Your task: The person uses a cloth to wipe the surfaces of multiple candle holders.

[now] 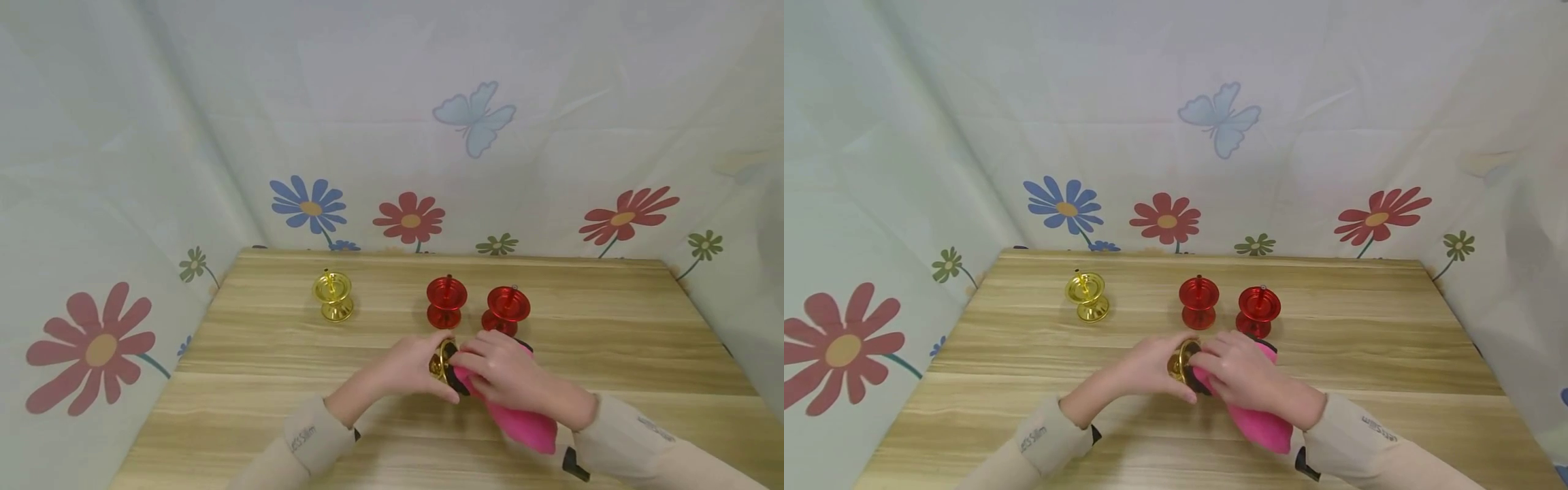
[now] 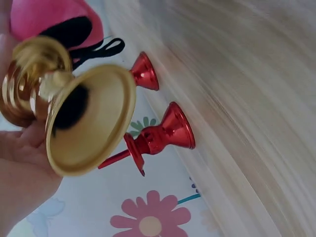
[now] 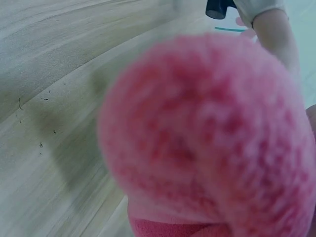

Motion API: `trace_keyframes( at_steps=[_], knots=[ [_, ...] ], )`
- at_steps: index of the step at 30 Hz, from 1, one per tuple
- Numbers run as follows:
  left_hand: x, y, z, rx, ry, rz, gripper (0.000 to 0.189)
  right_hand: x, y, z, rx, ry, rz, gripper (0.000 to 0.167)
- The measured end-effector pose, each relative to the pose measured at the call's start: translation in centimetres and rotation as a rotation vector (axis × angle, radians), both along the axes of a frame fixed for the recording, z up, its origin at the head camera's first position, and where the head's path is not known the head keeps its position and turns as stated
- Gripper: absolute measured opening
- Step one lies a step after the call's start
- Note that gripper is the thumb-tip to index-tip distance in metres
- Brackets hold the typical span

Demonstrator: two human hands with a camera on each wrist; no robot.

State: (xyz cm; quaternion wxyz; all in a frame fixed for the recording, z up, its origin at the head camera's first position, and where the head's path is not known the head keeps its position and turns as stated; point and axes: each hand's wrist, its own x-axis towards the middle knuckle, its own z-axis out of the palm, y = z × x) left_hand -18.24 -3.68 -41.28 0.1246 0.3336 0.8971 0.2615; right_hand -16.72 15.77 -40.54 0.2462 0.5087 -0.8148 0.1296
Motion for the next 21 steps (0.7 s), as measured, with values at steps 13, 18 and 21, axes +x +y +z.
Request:
trace_keyframes(
  at_steps=[13, 18, 21],
  knots=[
    [1.3, 0.0, -1.2, 0.129, 0.412, 0.086, 0.082, -0.1, 0.5, 0.6, -0.064, -0.080, -0.021, 0.036],
    [1.3, -0.3, -1.5, 0.155, 0.372, 0.159, 0.083, -0.2, 1.5, 1.0, -0.137, -0.149, -0.051, 0.038],
    [1.2, -0.5, -1.6, 0.168, 0.319, 0.232, 0.084, -0.4, 2.5, 1.3, -0.213, -0.233, -0.085, 0.039]
  ],
)
